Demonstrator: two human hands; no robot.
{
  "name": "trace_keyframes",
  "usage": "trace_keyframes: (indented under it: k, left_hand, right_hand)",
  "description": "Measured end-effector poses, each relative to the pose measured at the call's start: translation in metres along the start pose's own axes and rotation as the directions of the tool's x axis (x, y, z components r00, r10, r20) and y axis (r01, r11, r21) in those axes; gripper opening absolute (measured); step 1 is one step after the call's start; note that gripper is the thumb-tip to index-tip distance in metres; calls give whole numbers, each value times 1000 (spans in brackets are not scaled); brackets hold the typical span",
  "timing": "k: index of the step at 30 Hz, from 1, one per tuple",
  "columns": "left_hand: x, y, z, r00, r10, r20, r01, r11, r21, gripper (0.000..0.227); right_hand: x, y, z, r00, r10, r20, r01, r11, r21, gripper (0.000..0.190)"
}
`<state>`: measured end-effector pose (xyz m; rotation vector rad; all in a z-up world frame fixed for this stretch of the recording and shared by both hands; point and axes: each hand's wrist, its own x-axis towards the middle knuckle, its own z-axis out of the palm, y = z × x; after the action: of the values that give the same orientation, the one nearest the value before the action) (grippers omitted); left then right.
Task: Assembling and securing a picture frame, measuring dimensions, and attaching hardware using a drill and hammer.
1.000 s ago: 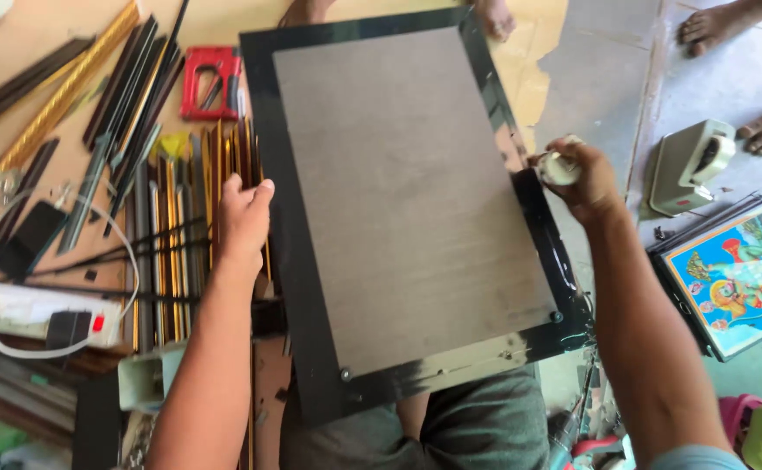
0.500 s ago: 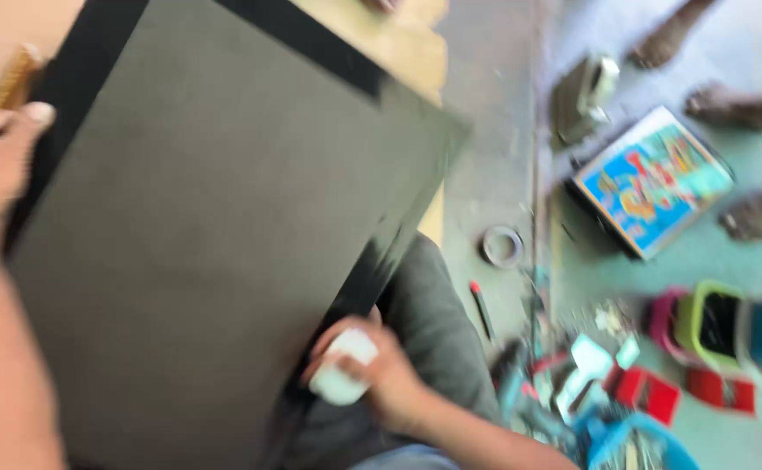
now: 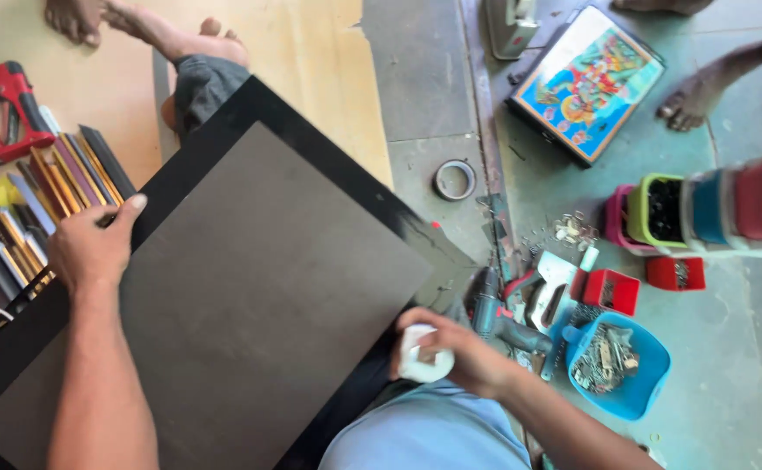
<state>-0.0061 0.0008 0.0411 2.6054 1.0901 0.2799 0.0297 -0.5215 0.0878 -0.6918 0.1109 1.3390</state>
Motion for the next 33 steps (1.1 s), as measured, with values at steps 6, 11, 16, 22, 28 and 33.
trace_keyframes:
  k: [6, 11, 16, 22, 28, 33]
  left_hand:
    - [7, 48, 1, 997, -59, 43, 57, 998, 33, 49]
    - [-50, 125, -14, 931, 343, -128, -366, 888, -279, 16]
    - [-162, 222, -27, 799, 478, 365, -105, 709, -697, 19]
    - [-167, 227, -30, 546, 437, 714, 260, 722, -641, 22]
    - [-13, 230, -47, 751, 529, 395, -247, 781, -574, 13]
    - [114, 195, 40, 875, 471, 112, -257, 649, -716, 7]
  right_hand:
    - [-3, -40, -2, 990, -21, -141, 22, 1000, 6, 42]
    - [27, -40, 5, 922, -384, 45, 245, 490, -837, 33]
    - [56, -43, 45, 853, -521, 20, 72, 79, -994, 47]
    - [36, -45, 44, 870, -467, -159, -232, -103, -967, 52]
    - [-54, -58, -10, 740, -628, -240, -460, -213, -862, 49]
    - [-74, -52, -11, 676, -526, -517, -669, -144, -729, 54]
